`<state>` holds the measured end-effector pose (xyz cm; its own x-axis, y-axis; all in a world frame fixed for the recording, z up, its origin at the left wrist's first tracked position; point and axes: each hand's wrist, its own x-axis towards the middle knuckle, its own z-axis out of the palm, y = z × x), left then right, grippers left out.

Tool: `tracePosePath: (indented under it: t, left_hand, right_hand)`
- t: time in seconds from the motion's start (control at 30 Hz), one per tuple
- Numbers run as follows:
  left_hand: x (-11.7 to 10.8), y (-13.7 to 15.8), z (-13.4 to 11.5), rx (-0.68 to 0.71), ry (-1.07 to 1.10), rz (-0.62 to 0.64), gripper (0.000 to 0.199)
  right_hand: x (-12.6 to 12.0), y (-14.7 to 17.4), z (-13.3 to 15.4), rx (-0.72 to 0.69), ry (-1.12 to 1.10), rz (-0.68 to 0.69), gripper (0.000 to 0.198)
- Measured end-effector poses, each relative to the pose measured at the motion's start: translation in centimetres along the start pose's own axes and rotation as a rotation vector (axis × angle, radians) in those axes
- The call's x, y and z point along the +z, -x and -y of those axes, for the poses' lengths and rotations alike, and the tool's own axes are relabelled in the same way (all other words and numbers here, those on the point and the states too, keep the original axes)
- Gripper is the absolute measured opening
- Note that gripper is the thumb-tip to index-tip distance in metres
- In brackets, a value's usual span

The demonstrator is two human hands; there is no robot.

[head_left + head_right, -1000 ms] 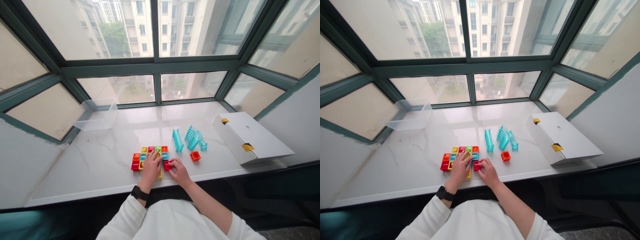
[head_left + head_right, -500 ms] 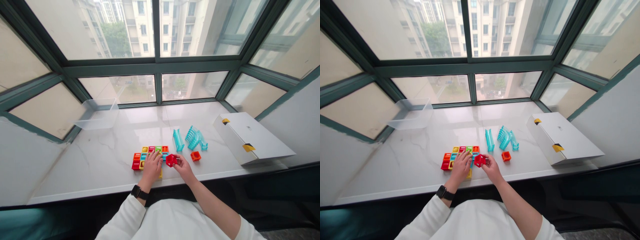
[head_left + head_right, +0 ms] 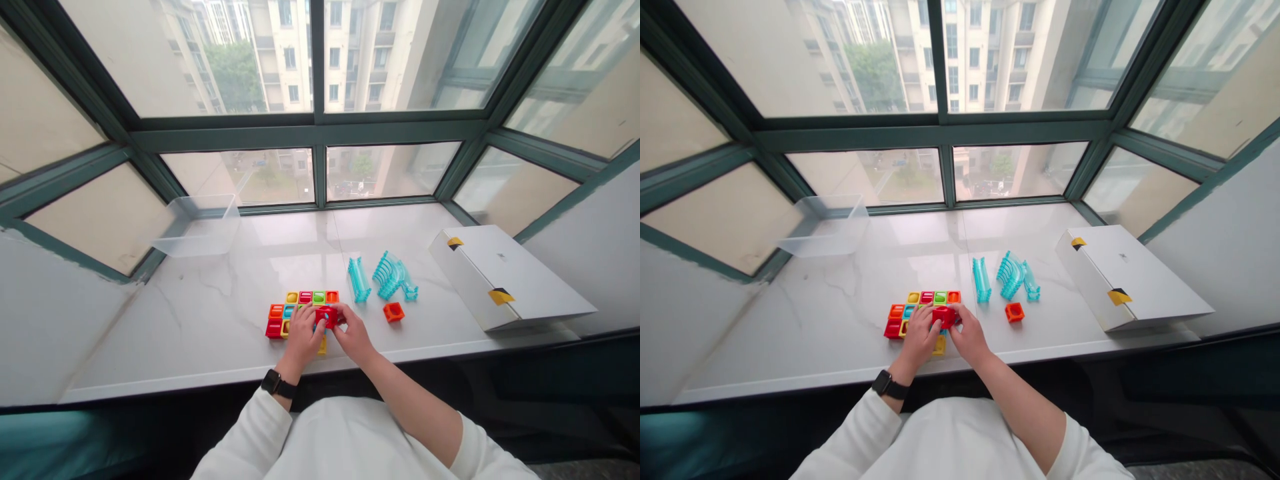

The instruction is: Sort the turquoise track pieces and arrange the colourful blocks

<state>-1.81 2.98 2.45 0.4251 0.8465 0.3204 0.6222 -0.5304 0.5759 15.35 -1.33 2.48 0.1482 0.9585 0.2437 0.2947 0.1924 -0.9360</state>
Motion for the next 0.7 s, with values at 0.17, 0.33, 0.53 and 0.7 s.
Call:
tracePosePath:
  t: [0.17, 0.33, 0.53, 0.7]
  left_hand:
    - [0.38, -0.09, 0.13, -0.034, 0.027, -0.045, 0.034]
    - [0.42, -0.02, 0.41, -0.039, 0.036, -0.065, 0.033]
    - [0.18, 0.03, 0.28, -0.012, 0.032, -0.022, 0.04]
    - [0.07, -0.05, 0.14, -0.004, 0.015, -0.009, 0.044]
  right_hand:
    - [0.31, 0.47, 0.21, -0.037, 0.0, 0.065, 0.057]
    - [0.17, 0.88, 0.39, -0.062, -0.031, 0.085, 0.068]
    - [-0.1, 0.49, 0.94, -0.109, 0.013, 0.045, 0.051]
    - [-0.21, 0.47, 0.86, -0.111, 0.032, 0.022, 0.046]
